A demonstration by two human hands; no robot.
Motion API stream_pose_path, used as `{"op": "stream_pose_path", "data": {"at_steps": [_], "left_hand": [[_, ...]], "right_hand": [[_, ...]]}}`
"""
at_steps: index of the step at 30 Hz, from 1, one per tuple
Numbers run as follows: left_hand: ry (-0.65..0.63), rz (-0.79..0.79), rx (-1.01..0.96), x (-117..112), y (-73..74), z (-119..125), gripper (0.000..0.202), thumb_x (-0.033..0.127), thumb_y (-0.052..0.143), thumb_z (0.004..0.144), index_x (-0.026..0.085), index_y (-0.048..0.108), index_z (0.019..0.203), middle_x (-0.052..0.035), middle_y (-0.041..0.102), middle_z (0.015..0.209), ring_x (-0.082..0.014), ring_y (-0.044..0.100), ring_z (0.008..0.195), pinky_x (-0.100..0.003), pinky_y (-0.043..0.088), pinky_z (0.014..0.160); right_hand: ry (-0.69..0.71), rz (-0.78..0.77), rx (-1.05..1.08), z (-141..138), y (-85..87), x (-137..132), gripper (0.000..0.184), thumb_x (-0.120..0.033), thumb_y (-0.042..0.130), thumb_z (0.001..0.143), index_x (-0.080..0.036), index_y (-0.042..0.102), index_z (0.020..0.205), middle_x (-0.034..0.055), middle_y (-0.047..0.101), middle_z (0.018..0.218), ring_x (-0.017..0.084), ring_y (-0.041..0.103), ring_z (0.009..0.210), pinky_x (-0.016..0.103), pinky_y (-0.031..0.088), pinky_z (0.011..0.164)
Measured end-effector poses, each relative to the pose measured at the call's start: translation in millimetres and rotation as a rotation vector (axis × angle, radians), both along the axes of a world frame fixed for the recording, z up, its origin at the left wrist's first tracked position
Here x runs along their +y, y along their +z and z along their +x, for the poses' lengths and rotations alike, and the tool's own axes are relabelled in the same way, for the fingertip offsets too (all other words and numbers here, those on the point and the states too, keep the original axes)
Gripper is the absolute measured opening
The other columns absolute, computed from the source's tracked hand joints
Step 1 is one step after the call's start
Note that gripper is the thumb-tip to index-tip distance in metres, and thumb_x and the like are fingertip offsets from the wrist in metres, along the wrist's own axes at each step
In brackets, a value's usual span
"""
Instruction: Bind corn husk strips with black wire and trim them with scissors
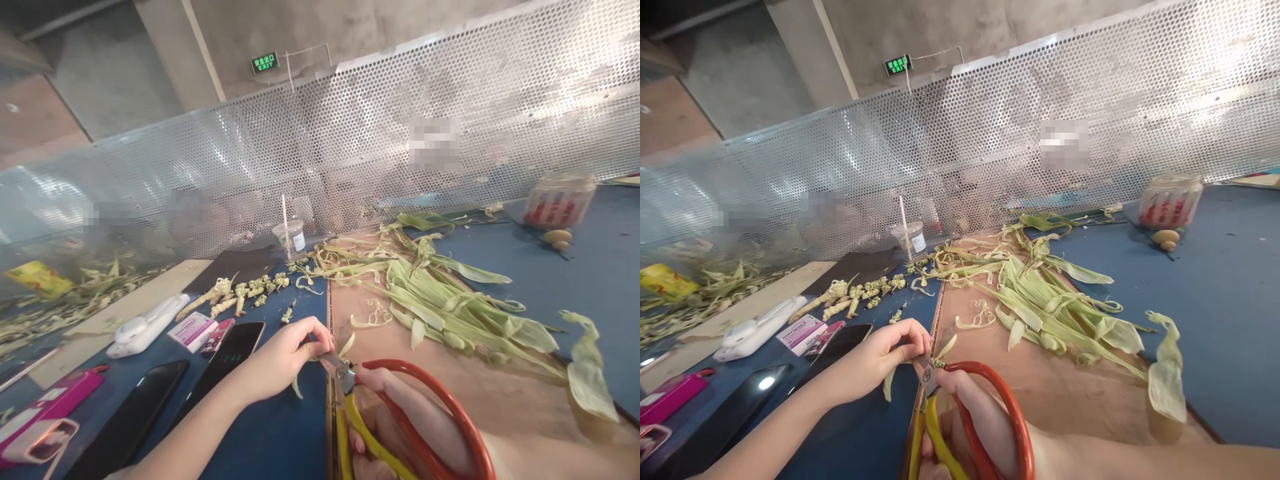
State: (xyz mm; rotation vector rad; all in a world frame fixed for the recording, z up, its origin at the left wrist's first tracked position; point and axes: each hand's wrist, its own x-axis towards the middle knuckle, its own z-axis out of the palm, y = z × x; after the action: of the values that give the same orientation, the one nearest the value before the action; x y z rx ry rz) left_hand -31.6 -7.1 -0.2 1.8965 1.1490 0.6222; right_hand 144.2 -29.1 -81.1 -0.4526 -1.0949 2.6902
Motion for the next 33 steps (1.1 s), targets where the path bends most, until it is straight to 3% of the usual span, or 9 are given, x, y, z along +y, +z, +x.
{"op": "stream_pose_path", "data": {"at_steps": [4, 8, 11, 14, 20, 25, 29, 33], "left_hand": [[0.037, 0.047, -0.037, -1, 4.2, 2, 0.017, 0.029, 0.045, 0.086, 0.018, 0.054, 0.077, -0.0032, 0.062, 0.096, -0.0161, 0.058, 0.091, -0.029, 0.044, 0.083], [0.231, 0.229, -0.066, 8, 6.9, -7, 0.018, 0.035, 0.046, 0.086, 0.019, 0.055, 0.085, -0.0046, 0.063, 0.106, -0.0181, 0.056, 0.100, -0.030, 0.042, 0.087], [0.391, 0.343, 0.079, 19, 3.9, -20, 0.020, 0.036, 0.047, 0.084, 0.019, 0.057, 0.089, -0.0048, 0.066, 0.097, -0.0200, 0.060, 0.092, -0.033, 0.044, 0.084], [0.447, 0.419, 0.308, 25, -1.6, -29, 0.017, 0.031, 0.048, 0.082, 0.020, 0.059, 0.083, -0.0045, 0.067, 0.090, -0.0217, 0.061, 0.087, -0.035, 0.045, 0.082], [0.408, 0.600, 0.536, 22, -6.3, -27, 0.022, 0.020, 0.047, 0.080, 0.020, 0.062, 0.096, -0.0053, 0.064, 0.103, -0.0220, 0.058, 0.098, -0.036, 0.043, 0.088], [0.305, 0.608, 0.569, 19, -3.7, -25, 0.021, 0.025, 0.045, 0.082, 0.022, 0.065, 0.091, -0.0028, 0.065, 0.100, -0.0203, 0.059, 0.096, -0.034, 0.044, 0.086], [0.391, 0.617, 0.578, 24, -5.5, -37, 0.027, 0.024, 0.038, 0.086, 0.021, 0.064, 0.090, -0.0034, 0.067, 0.097, -0.0197, 0.061, 0.092, -0.033, 0.045, 0.083], [0.491, 0.630, 0.594, 31, -8.4, -52, 0.023, 0.024, 0.041, 0.085, 0.020, 0.063, 0.087, -0.0034, 0.068, 0.093, -0.0200, 0.062, 0.086, -0.031, 0.045, 0.078]], "right_hand": [[-0.159, -0.100, -0.048, 5, 19.0, -10, 0.063, -0.073, 0.033, 0.057, -0.015, 0.058, 0.055, 0.0024, 0.045, 0.044, 0.008, 0.036, 0.036, 0.019, 0.021, 0.037], [-0.189, -0.253, -0.087, 15, 54.7, -22, 0.063, -0.065, 0.026, 0.072, -0.013, 0.057, 0.060, 0.0010, 0.041, 0.050, 0.005, 0.039, 0.042, 0.012, 0.030, 0.043], [-0.205, -0.384, -0.038, 24, 81.2, -21, 0.059, -0.061, 0.021, 0.077, -0.015, 0.053, 0.060, -0.0021, 0.033, 0.052, 0.006, 0.032, 0.039, 0.012, 0.021, 0.033], [-0.333, -0.361, 0.088, 32, 95.2, -10, 0.052, -0.062, 0.029, 0.076, -0.016, 0.048, 0.060, -0.0028, 0.029, 0.054, 0.006, 0.029, 0.039, 0.013, 0.013, 0.029], [-0.537, -0.249, 0.199, 49, 98.7, 16, 0.039, -0.050, 0.041, 0.080, -0.016, 0.039, 0.062, -0.0028, 0.030, 0.056, 0.003, 0.023, 0.039, 0.012, 0.019, 0.029], [-0.694, -0.248, 0.162, 55, 95.1, 34, 0.032, -0.045, 0.044, 0.079, -0.017, 0.036, 0.066, -0.0028, 0.030, 0.057, 0.004, 0.026, 0.041, 0.013, 0.023, 0.031], [-0.704, -0.285, 0.154, 55, 85.5, 41, 0.027, -0.040, 0.048, 0.077, -0.018, 0.035, 0.067, -0.0029, 0.029, 0.057, 0.005, 0.027, 0.042, 0.013, 0.023, 0.030], [-0.630, -0.313, 0.193, 53, 73.5, 41, 0.031, -0.041, 0.055, 0.073, -0.019, 0.035, 0.067, -0.0023, 0.032, 0.057, 0.005, 0.026, 0.043, 0.013, 0.024, 0.030]]}}
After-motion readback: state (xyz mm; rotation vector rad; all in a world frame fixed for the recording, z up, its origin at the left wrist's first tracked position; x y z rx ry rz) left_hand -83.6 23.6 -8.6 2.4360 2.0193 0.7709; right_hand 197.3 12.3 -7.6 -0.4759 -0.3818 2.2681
